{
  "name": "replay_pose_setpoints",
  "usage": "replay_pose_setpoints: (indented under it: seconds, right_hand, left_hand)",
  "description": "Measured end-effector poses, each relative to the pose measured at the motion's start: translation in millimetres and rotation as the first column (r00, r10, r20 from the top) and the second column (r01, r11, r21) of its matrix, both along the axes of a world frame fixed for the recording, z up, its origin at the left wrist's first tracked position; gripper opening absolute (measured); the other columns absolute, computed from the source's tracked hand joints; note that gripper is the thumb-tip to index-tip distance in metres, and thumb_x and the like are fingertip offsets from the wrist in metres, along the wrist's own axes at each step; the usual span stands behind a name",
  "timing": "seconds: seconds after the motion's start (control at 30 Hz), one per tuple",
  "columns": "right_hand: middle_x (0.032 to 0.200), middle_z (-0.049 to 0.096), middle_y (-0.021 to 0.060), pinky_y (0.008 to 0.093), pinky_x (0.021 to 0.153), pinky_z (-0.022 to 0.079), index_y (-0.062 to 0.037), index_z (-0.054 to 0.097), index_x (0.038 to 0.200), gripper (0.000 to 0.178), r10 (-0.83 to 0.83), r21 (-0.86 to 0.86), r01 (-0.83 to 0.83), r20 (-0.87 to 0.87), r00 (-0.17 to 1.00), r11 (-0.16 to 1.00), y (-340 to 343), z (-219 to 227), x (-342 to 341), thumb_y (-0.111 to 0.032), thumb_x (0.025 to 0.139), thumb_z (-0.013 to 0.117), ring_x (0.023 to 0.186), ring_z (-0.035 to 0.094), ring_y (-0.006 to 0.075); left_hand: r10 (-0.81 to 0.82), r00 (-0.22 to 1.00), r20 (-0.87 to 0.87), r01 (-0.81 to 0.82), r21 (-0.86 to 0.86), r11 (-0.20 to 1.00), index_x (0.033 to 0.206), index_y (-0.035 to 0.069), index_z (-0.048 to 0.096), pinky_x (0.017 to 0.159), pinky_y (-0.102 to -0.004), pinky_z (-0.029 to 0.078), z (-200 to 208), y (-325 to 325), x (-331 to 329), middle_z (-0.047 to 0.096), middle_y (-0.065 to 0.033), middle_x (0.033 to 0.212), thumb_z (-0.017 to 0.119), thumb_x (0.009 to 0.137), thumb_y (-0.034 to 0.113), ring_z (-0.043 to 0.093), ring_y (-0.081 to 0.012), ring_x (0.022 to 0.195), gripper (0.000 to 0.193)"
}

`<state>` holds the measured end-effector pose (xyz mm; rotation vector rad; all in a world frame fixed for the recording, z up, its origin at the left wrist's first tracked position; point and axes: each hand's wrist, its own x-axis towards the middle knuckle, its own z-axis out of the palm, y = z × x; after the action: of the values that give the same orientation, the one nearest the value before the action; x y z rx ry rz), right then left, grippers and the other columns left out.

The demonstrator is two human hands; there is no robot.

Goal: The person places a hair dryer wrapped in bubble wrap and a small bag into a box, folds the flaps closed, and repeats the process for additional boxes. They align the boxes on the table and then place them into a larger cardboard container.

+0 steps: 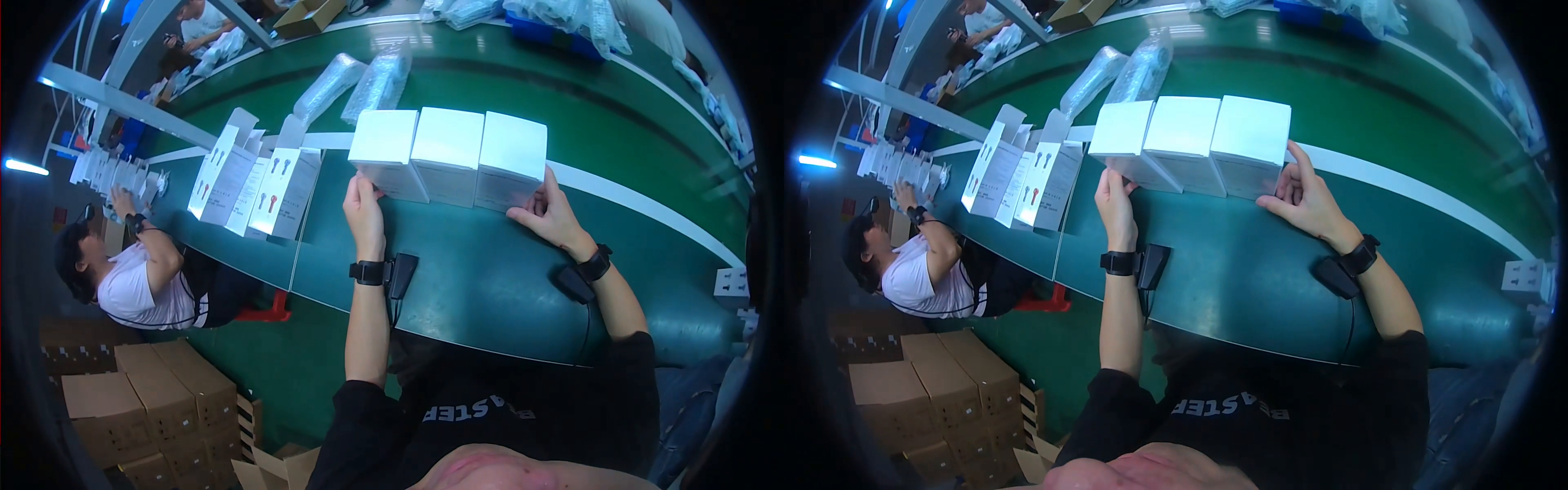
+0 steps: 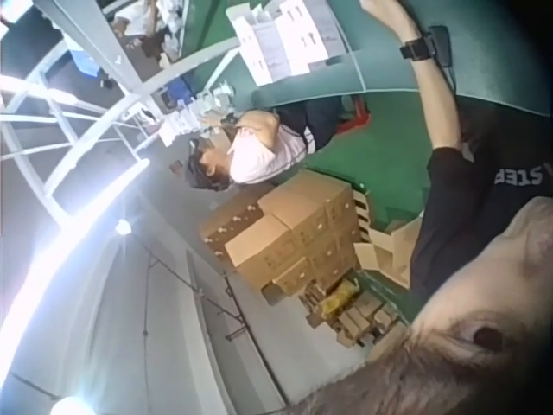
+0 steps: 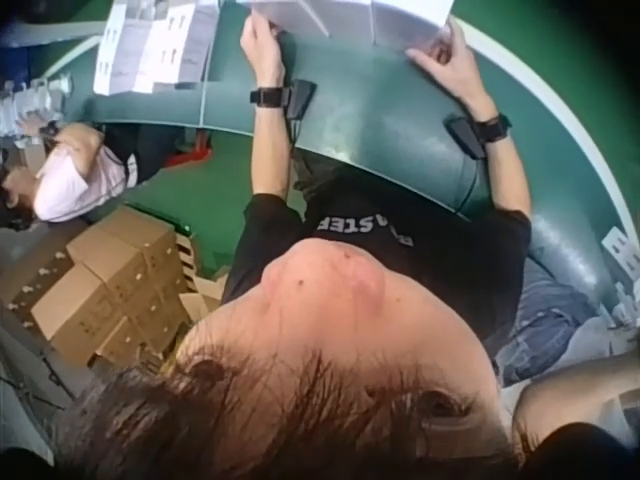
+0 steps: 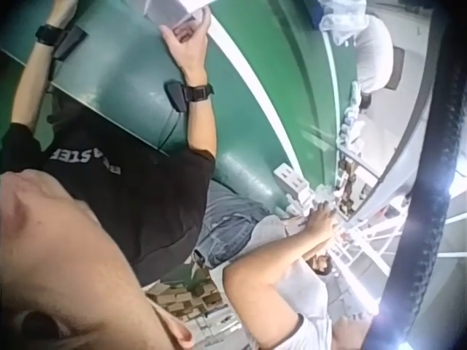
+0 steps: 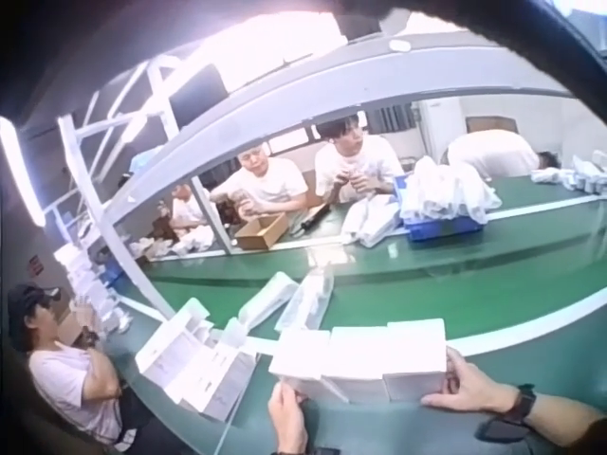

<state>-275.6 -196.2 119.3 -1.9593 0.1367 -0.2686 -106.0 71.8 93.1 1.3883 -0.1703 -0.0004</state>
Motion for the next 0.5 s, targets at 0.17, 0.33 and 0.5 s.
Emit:
replay_pose_setpoints:
  seconds: [0.17, 0.33, 0.5]
  right_hand:
    - [0.084, 0.058, -0.0019, 0.0161, 0.056, 0.036, -0.0088, 0.023, 0.147, 0.089, 0.010, 0.064, -0.010, -0.005, 1.000, 0.998, -2, -4, 0, -0.017, 0.078, 0.079, 0.064, 0.045, 0.0016]
    - [0.089, 0.058, -0.0014, 0.0163, 0.056, 0.037, -0.0081, 0.025, 0.146, 0.087, 0.019, 0.004, -0.019, -0.003, 1.000, 1.000, -5, -8, 1, -0.017, 0.079, 0.079, 0.066, 0.045, 0.0020]
    - [0.094, 0.057, -0.0003, 0.0176, 0.057, 0.038, -0.0060, 0.026, 0.144, 0.083, 0.031, -0.060, -0.032, -0.010, 0.999, 0.998, -3, -6, 4, -0.016, 0.081, 0.077, 0.068, 0.045, 0.0025]
  left_hand:
    - [-0.029, 1.000, -0.006, 0.030, 0.019, 0.999, 0.101, -0.002, 0.061, 0.073, -0.0241, 0.044, 1, 1, -2, 0.060, -0.0014, 0.088, 0.042, 0.102, 0.022, 0.052, -0.0087, 0.083, 0.031]
    - [-0.054, 0.996, -0.070, 0.055, 0.019, 0.998, 0.105, -0.002, 0.062, 0.079, -0.0246, 0.044, -4, 9, 5, 0.063, -0.0016, 0.098, 0.048, 0.100, 0.022, 0.056, -0.0095, 0.090, 0.028]
    - [0.021, 1.000, 0.013, -0.022, 0.097, 0.995, 0.106, -0.004, 0.062, 0.080, -0.0249, 0.044, 4, 2, 0, 0.064, -0.0029, 0.100, 0.053, 0.098, 0.020, 0.056, -0.0103, 0.090, 0.026]
